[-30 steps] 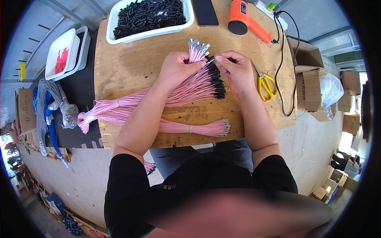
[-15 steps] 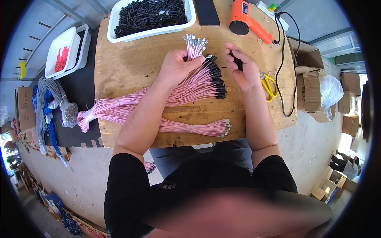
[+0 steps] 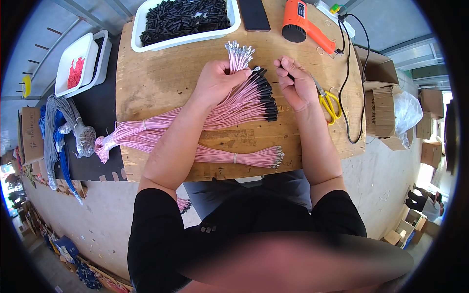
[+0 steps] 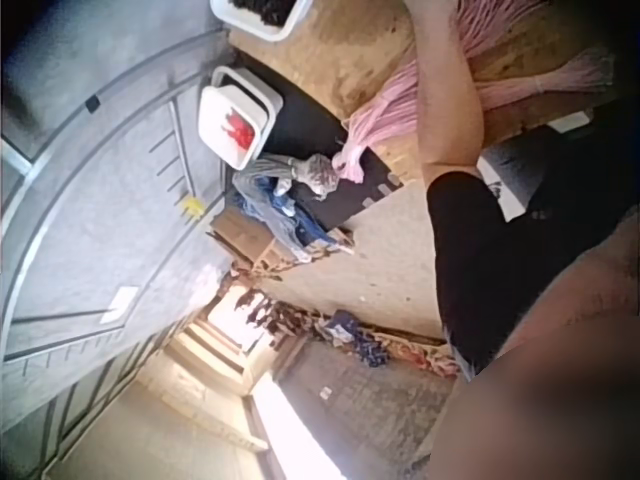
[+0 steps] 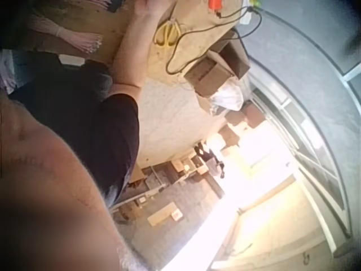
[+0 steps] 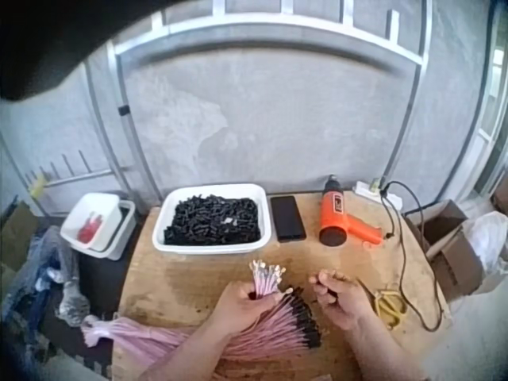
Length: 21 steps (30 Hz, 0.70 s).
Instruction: Manually attaching small black connector sleeves to the ends of bundles of pink electrical wires at a workbench.
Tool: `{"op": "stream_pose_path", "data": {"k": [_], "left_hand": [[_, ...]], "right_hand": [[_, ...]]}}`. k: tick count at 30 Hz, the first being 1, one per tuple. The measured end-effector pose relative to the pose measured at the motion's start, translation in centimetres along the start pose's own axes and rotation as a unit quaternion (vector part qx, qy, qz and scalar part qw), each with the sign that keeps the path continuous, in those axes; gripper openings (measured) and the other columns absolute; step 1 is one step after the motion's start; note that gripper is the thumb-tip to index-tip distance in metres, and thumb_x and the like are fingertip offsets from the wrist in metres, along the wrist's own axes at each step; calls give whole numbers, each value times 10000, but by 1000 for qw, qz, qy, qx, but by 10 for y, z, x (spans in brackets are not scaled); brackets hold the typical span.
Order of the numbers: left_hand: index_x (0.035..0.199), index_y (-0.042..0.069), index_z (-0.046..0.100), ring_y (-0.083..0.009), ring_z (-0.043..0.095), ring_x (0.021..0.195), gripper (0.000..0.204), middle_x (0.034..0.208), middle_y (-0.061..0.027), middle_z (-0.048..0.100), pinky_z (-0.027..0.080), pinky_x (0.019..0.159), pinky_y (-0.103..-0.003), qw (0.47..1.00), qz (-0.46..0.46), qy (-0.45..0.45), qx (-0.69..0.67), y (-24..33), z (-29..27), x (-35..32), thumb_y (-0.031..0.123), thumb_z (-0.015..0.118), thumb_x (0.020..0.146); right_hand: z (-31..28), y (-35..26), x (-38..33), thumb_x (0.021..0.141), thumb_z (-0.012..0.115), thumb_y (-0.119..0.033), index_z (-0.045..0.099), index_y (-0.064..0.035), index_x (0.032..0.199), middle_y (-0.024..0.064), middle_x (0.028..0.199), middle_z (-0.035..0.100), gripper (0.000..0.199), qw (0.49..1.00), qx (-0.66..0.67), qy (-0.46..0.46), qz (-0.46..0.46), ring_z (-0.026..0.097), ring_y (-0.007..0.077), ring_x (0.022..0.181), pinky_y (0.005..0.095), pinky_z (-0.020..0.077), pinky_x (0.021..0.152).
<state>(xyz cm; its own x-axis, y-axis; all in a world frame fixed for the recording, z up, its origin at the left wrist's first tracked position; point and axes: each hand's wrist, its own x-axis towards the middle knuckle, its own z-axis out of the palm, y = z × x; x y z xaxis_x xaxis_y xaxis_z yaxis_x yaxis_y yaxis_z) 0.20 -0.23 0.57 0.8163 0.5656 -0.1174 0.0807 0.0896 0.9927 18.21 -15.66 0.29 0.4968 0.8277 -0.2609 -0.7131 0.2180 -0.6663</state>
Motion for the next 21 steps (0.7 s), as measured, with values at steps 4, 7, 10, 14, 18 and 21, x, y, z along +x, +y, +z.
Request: {"op": "stream_pose_path", "data": {"k": [4,7,10,14,18,21], "left_hand": [[932,-10,726,-65,590,704,108,808,-22,692,453,634,-220,1000,4,2,-6,1,1,-1,86,742,884],[933,-9,727,-66,591,705,107,809,-23,692,455,638,-223,1000,3,-1,-8,2,1,-1,84,740,884],[938,-13,724,-69,592,707,112,808,-26,691,456,641,-225,1000,-2,2,-19,4,1,-2,85,737,885],[937,-19,728,-59,583,705,138,805,-19,691,463,628,-230,1000,-8,2,-26,2,0,-2,108,741,884],[922,-22,731,-45,569,687,148,791,-10,688,461,603,-228,999,-3,-9,-44,4,0,-2,120,741,885],[933,-21,716,-72,595,721,118,814,-25,683,468,654,-229,998,-21,-14,-53,7,-1,-3,84,732,882]], "right_hand": [[12,-4,-2,1001,518,-40,571,46,1226,114,1072,638,247,999,16,39,10,504,92,729,158,389,555],[11,-3,-3,1006,492,-37,576,40,1206,124,1089,628,230,999,-19,31,0,508,94,734,159,380,549],[14,-1,-7,1008,509,-55,576,29,1185,124,1051,638,207,998,-63,-22,-12,502,91,712,163,369,535],[21,2,-12,1001,547,-70,602,16,1118,108,956,654,154,996,-86,-25,-11,482,84,656,171,365,524],[24,8,-14,964,620,-48,655,22,1066,69,862,656,129,987,-153,-20,-35,441,66,610,170,329,512],[24,12,-14,943,640,-19,675,29,1057,59,862,657,128,984,-167,-29,-50,431,54,613,168,307,510]]}}
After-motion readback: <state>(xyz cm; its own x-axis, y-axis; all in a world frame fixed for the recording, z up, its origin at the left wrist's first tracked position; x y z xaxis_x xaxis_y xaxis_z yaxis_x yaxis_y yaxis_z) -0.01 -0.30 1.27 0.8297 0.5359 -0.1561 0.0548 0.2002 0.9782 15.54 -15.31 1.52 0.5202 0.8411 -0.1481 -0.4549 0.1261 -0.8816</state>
